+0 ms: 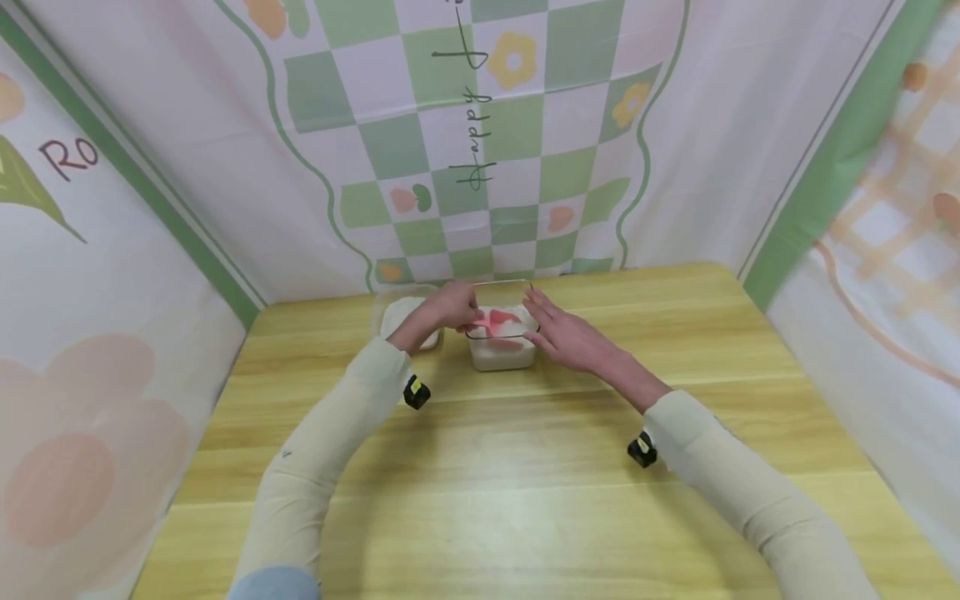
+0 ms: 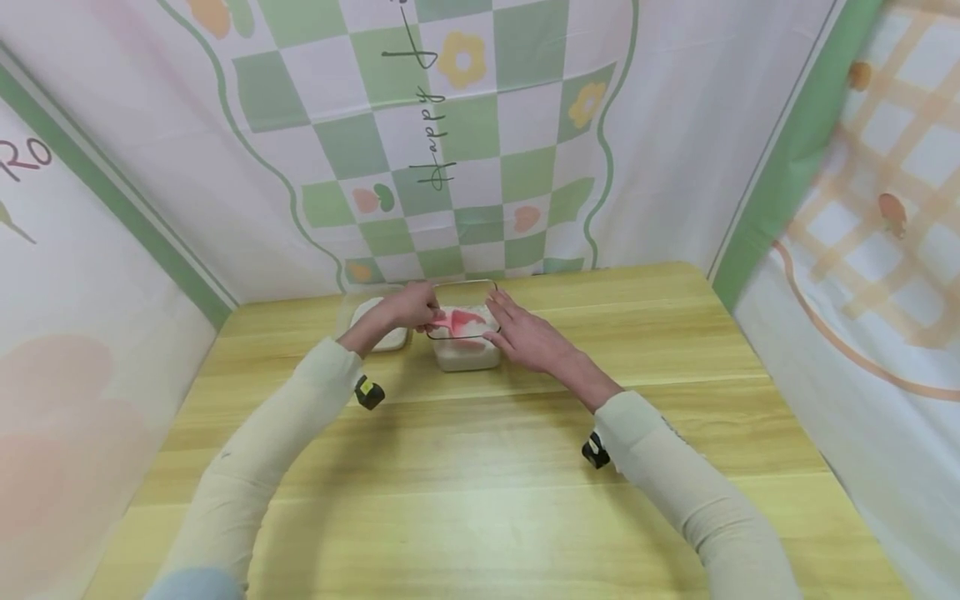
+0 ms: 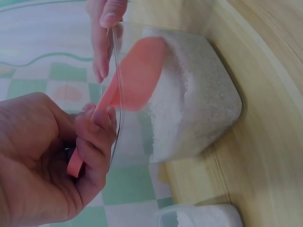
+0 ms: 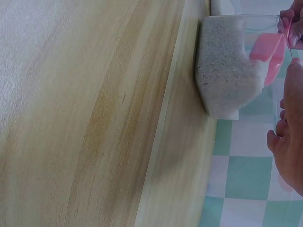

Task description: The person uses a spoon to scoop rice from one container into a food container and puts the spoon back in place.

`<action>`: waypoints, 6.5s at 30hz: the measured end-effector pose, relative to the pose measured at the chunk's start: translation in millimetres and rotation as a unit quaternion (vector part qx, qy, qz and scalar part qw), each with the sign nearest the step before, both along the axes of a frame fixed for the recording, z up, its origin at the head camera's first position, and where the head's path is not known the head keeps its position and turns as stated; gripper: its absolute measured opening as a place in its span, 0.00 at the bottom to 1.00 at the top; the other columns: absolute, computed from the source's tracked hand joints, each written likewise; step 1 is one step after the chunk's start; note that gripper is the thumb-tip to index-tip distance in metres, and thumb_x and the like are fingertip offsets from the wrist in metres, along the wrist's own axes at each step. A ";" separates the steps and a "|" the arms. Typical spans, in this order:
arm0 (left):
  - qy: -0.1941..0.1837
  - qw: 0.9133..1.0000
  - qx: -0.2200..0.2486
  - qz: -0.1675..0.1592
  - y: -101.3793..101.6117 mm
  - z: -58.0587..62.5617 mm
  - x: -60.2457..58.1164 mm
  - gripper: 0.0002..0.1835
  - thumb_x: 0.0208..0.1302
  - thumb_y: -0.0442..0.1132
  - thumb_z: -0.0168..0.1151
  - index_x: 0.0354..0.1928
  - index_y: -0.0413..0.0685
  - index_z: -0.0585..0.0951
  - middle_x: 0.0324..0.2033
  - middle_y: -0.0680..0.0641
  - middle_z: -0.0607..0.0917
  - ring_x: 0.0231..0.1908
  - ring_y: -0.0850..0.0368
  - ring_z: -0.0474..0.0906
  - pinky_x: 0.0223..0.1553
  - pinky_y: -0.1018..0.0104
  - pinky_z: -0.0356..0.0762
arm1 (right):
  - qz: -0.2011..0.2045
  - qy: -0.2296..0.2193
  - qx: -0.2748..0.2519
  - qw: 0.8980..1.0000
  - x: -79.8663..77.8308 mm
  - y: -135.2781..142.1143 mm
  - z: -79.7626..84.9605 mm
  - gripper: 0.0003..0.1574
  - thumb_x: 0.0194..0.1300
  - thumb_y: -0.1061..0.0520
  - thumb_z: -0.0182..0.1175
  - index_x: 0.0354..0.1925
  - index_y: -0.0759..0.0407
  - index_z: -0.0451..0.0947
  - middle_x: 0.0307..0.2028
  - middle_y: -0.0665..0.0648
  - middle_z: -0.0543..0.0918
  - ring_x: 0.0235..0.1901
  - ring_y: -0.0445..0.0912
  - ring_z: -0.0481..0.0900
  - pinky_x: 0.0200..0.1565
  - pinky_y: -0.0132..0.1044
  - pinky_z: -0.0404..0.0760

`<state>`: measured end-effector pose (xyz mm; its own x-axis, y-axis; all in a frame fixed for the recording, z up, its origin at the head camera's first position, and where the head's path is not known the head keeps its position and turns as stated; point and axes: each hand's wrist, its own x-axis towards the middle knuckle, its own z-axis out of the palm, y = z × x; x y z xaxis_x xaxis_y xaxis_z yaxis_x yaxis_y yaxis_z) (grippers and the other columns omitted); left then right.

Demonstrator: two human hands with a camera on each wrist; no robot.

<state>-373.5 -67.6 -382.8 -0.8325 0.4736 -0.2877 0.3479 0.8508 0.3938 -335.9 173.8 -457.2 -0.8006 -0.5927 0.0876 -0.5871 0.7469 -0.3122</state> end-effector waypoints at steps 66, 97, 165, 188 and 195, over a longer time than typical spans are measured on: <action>-0.070 0.949 0.252 0.177 -145.1 -21.3 32.0 0.16 0.76 0.35 0.52 0.45 0.24 0.82 0.32 0.37 0.85 0.27 0.61 0.82 0.34 0.71 0.84 | -0.002 -0.010 -0.005 1.000 -2.4 -0.1 0.0 0.42 0.80 0.43 0.41 0.77 0.67 0.44 0.79 0.66 0.42 0.78 0.60 0.45 0.72 0.57 0.62; 0.027 0.984 0.045 0.168 -166.2 -23.9 25.9 0.16 0.75 0.39 0.54 0.38 0.34 0.86 0.26 0.45 0.86 0.33 0.45 0.86 0.33 0.67 0.81 | 0.002 -0.006 -0.013 1.000 -3.4 0.4 -2.3 0.41 0.80 0.43 0.41 0.77 0.67 0.45 0.79 0.64 0.43 0.78 0.59 0.47 0.72 0.56 0.63; 0.130 0.983 0.052 0.120 -138.7 2.4 38.0 0.15 0.73 0.41 0.58 0.40 0.37 0.87 0.29 0.43 0.88 0.26 0.55 0.86 0.33 0.61 0.84 | -0.001 -0.004 -0.016 1.000 -3.1 0.7 -3.6 0.41 0.80 0.44 0.42 0.77 0.68 0.47 0.79 0.66 0.45 0.77 0.61 0.50 0.70 0.58 0.65; 0.269 0.961 -0.061 -0.022 -34.4 14.5 30.1 0.11 0.68 0.42 0.64 0.32 0.44 0.88 0.26 0.46 0.87 0.26 0.52 0.81 0.30 0.60 0.82 | 0.005 -0.001 -0.022 1.000 -3.7 1.8 -4.8 0.42 0.80 0.43 0.42 0.77 0.68 0.48 0.79 0.65 0.45 0.78 0.59 0.47 0.71 0.56 0.64; 0.290 0.947 -0.125 -0.052 -10.4 9.6 28.9 0.05 0.67 0.33 0.62 0.35 0.45 0.87 0.33 0.45 0.89 0.32 0.50 0.85 0.32 0.60 0.85 | 0.005 -0.002 -0.016 1.000 -3.5 1.4 -3.6 0.42 0.80 0.43 0.42 0.77 0.68 0.47 0.79 0.66 0.45 0.78 0.59 0.48 0.71 0.56 0.64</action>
